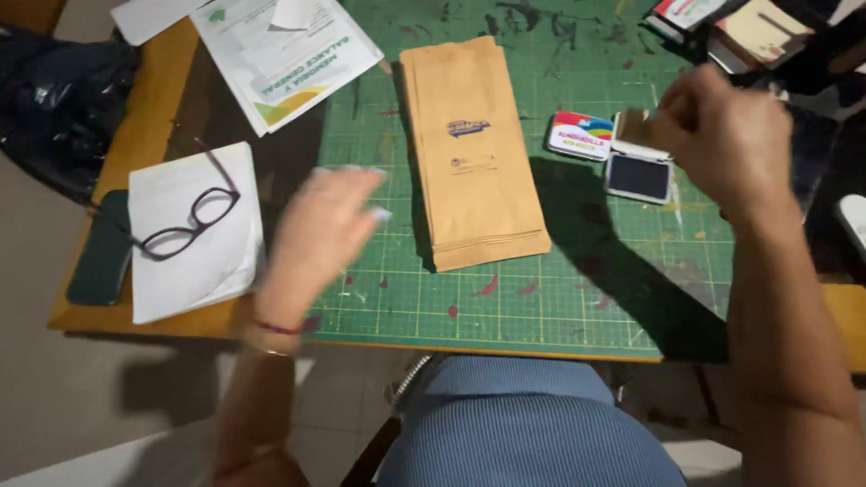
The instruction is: Stamping brown paper bags with multiple rubber stamps using ink pads on a production table
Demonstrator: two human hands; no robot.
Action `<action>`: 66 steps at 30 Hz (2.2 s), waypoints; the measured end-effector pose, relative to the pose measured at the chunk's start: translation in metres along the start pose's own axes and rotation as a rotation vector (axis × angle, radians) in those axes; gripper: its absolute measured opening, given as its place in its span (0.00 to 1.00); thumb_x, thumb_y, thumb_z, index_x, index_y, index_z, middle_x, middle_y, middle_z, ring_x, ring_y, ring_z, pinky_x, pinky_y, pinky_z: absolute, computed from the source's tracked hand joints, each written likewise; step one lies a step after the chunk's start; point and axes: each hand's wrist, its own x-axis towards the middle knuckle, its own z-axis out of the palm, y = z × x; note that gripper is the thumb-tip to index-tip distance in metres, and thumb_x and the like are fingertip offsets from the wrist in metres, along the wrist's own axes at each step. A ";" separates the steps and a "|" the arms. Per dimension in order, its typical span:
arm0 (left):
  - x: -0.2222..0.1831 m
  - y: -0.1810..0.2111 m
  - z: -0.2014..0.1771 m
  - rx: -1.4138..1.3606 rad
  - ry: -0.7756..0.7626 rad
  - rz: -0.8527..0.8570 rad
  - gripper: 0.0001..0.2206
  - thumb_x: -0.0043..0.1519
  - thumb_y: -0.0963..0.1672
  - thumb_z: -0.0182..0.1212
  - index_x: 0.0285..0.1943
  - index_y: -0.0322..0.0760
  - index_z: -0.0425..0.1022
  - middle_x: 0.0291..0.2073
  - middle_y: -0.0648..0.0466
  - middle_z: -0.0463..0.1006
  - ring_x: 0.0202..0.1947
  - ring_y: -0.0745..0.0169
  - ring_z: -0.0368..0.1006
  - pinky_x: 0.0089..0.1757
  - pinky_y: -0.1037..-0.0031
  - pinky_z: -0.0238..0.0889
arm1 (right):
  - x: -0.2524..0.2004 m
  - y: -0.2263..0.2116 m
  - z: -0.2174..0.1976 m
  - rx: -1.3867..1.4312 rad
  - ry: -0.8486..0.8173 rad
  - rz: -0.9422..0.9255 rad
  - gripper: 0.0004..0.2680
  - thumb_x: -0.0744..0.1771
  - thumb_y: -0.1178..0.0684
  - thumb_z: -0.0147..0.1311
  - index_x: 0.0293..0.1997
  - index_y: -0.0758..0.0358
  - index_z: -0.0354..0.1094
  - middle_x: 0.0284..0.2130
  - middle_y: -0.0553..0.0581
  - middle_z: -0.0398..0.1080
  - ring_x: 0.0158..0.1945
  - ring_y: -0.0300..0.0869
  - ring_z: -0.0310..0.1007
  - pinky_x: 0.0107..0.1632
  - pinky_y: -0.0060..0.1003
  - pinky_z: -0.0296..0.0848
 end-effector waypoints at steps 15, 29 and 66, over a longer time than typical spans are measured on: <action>0.042 0.067 0.086 -0.019 -0.151 0.252 0.26 0.65 0.49 0.69 0.71 0.34 0.74 0.68 0.47 0.78 0.71 0.51 0.71 0.62 0.61 0.66 | -0.033 0.009 0.070 0.007 -0.030 -0.049 0.07 0.72 0.56 0.59 0.52 0.64 0.66 0.25 0.65 0.75 0.26 0.65 0.76 0.28 0.57 0.68; 0.038 0.074 0.069 0.031 -0.123 0.260 0.18 0.65 0.38 0.58 0.65 0.37 0.74 0.64 0.46 0.81 0.63 0.51 0.79 0.45 0.60 0.79 | -0.042 0.016 0.084 -0.028 0.001 -0.016 0.08 0.74 0.50 0.60 0.52 0.60 0.66 0.27 0.62 0.75 0.30 0.66 0.76 0.29 0.59 0.66; 0.025 0.076 0.063 0.155 -0.017 0.218 0.26 0.67 0.53 0.65 0.71 0.36 0.75 0.70 0.49 0.76 0.70 0.51 0.70 0.68 0.58 0.58 | -0.037 0.022 0.087 0.057 -0.072 0.040 0.11 0.73 0.48 0.60 0.56 0.61 0.66 0.31 0.70 0.77 0.34 0.73 0.77 0.34 0.63 0.68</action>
